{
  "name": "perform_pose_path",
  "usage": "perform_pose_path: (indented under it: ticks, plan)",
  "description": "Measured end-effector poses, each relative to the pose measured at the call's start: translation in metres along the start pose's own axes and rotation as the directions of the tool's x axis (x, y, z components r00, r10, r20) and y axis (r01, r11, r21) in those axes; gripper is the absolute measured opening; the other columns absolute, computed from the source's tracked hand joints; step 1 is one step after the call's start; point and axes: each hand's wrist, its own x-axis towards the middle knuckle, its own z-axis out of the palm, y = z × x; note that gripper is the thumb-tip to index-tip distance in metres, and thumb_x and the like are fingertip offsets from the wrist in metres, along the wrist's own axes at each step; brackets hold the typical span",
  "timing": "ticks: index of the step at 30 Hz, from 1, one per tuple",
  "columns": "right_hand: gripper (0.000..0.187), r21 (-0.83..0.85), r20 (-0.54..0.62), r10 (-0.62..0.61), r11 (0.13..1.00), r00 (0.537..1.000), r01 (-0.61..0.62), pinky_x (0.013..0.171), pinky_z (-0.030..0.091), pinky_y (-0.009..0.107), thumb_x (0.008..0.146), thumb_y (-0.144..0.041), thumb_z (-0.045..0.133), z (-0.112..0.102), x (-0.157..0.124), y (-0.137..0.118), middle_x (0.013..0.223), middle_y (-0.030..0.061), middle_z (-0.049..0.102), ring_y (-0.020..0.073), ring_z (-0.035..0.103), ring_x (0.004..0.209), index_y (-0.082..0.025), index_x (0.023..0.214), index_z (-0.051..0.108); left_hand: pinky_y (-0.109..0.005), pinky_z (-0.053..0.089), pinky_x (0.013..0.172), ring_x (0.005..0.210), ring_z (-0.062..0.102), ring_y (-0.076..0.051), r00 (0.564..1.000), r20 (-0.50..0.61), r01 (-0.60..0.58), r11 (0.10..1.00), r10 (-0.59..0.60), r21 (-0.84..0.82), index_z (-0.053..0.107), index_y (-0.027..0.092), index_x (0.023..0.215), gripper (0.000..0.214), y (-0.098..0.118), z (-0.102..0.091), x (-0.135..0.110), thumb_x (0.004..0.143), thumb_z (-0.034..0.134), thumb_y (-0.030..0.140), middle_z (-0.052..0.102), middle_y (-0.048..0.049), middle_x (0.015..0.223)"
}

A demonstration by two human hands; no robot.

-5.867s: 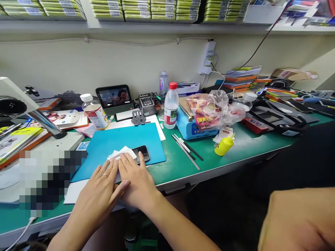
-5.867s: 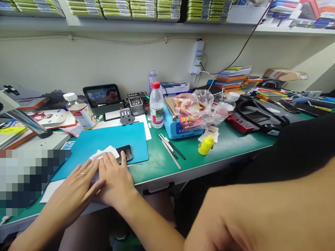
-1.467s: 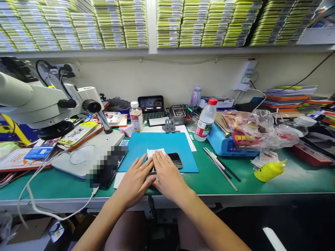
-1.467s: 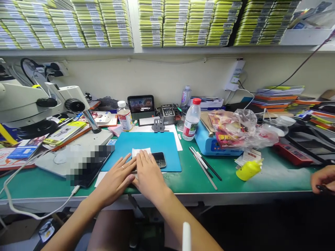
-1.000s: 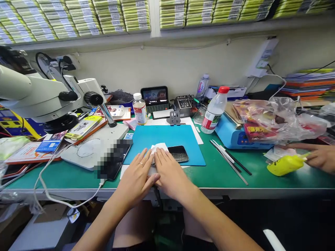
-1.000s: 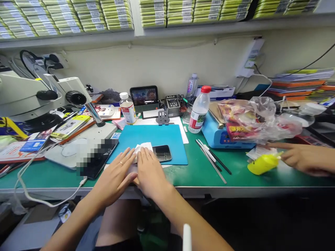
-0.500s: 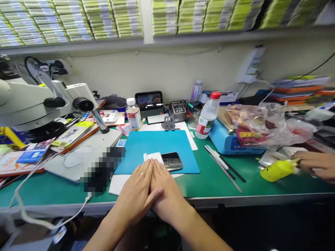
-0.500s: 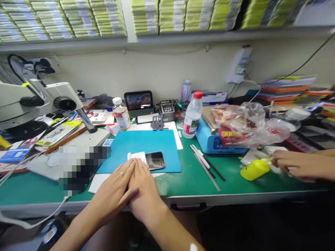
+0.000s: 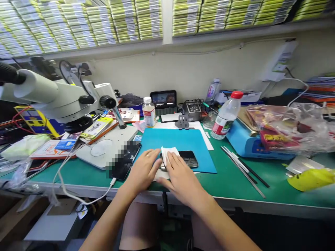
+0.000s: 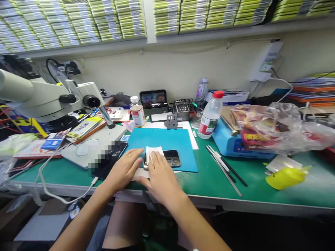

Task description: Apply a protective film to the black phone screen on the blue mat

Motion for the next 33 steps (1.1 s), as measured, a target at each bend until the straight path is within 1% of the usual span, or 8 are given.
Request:
perform_pose_path:
  ticks: [3, 6, 10, 14, 20, 23, 29, 33]
  plan:
    - [0.082, -0.053, 0.012, 0.004, 0.999, 1.0, -0.003, 0.121, 0.029, 0.053, 0.098, -0.058, 0.047, 0.004, 0.013, -0.011, 0.157, 0.0282, 0.033, 0.0366, 0.031, 0.147, 0.005, 0.149, 0.038, -0.044, 0.047, 0.108, 0.124, 0.057, -0.025, 0.992, -0.111, 0.049, 0.996, -0.057, -0.071, 0.055, 0.018, 0.136, 0.04, -0.011, 0.004, 0.01, 0.104, 0.035, 0.029, 0.064, -0.0109, 0.133]
    - [0.084, -0.072, 0.035, -0.041, 0.996, 0.999, 0.043, 0.12, 0.033, 0.051, 0.096, -0.061, 0.048, 0.002, -0.001, -0.008, 0.158, 0.0253, 0.033, 0.0353, 0.032, 0.147, 0.002, 0.151, 0.037, -0.044, 0.048, 0.106, 0.122, 0.058, -0.025, 0.989, -0.124, 0.064, 0.992, -0.078, -0.112, 0.056, 0.016, 0.133, 0.038, -0.014, 0.009, 0.013, 0.101, 0.037, 0.023, 0.065, -0.0117, 0.13]
    - [0.077, -0.13, 0.021, -0.022, 0.991, 1.0, 0.024, 0.118, 0.035, 0.053, 0.098, -0.062, 0.04, -0.01, -0.03, 0.031, 0.157, 0.018, 0.039, 0.0312, 0.033, 0.147, -0.008, 0.154, 0.036, -0.047, 0.049, 0.102, 0.12, 0.057, -0.028, 0.997, -0.067, 0.024, 0.992, -0.033, -0.121, 0.051, 0.018, 0.139, 0.042, -0.011, 0.008, 0.008, 0.098, 0.045, 0.026, 0.064, -0.0121, 0.131]
    - [0.078, -0.195, 0.027, 0.055, 0.98, 0.998, -0.049, 0.119, 0.033, 0.053, 0.099, -0.063, 0.037, -0.019, -0.031, 0.063, 0.16, 0.0153, 0.033, 0.0293, 0.029, 0.149, -0.012, 0.157, 0.03, -0.05, 0.046, 0.103, 0.123, 0.053, -0.033, 1.0, -0.003, -0.016, 0.994, 0.016, -0.108, 0.044, 0.02, 0.145, 0.062, -0.009, 0.007, 0.007, 0.09, 0.063, 0.041, 0.059, -0.0125, 0.137]
    - [0.096, -0.096, 0.115, -0.058, 0.993, 0.992, 0.069, 0.121, 0.028, 0.053, 0.091, -0.073, 0.044, -0.011, 0.0, 0.021, 0.161, 0.0203, 0.029, 0.0313, 0.025, 0.15, -0.004, 0.155, 0.029, -0.049, 0.047, 0.104, 0.122, 0.053, -0.031, 1.0, 0.003, 0.007, 0.995, -0.007, -0.102, 0.041, 0.018, 0.147, 0.07, -0.012, 0.011, 0.007, 0.086, 0.069, 0.038, 0.061, -0.012, 0.134]
    - [0.096, -0.038, 0.121, -0.092, 0.995, 0.988, 0.097, 0.121, 0.029, 0.052, 0.09, -0.073, 0.045, -0.01, -0.003, 0.008, 0.161, 0.0198, 0.029, 0.0315, 0.025, 0.15, -0.005, 0.155, 0.03, -0.048, 0.047, 0.105, 0.123, 0.053, -0.031, 1.0, 0.013, 0.016, 0.993, -0.014, -0.117, 0.041, 0.018, 0.147, 0.069, -0.013, 0.012, 0.005, 0.088, 0.068, 0.04, 0.06, -0.0124, 0.136]
    - [0.078, -0.138, 0.073, -0.001, 0.99, 0.997, 0.011, 0.12, 0.032, 0.052, 0.099, -0.061, 0.04, -0.02, -0.042, 0.044, 0.162, 0.0156, 0.03, 0.0291, 0.027, 0.15, -0.01, 0.156, 0.03, -0.046, 0.046, 0.106, 0.126, 0.051, -0.031, 0.999, 0.044, 0.037, 0.993, -0.032, -0.111, 0.041, 0.017, 0.147, 0.07, -0.013, 0.011, 0.006, 0.087, 0.069, 0.04, 0.061, -0.0116, 0.133]
    - [0.086, -0.148, 0.075, 0.063, 0.988, 0.995, -0.051, 0.12, 0.031, 0.054, 0.096, -0.067, 0.04, -0.018, -0.029, 0.041, 0.16, 0.0221, 0.03, 0.0333, 0.026, 0.15, -0.002, 0.153, 0.035, -0.047, 0.047, 0.105, 0.124, 0.052, -0.031, 0.999, 0.039, 0.035, 0.996, -0.032, -0.084, 0.043, 0.016, 0.146, 0.067, -0.011, 0.012, 0.008, 0.088, 0.069, 0.039, 0.062, -0.0125, 0.132]
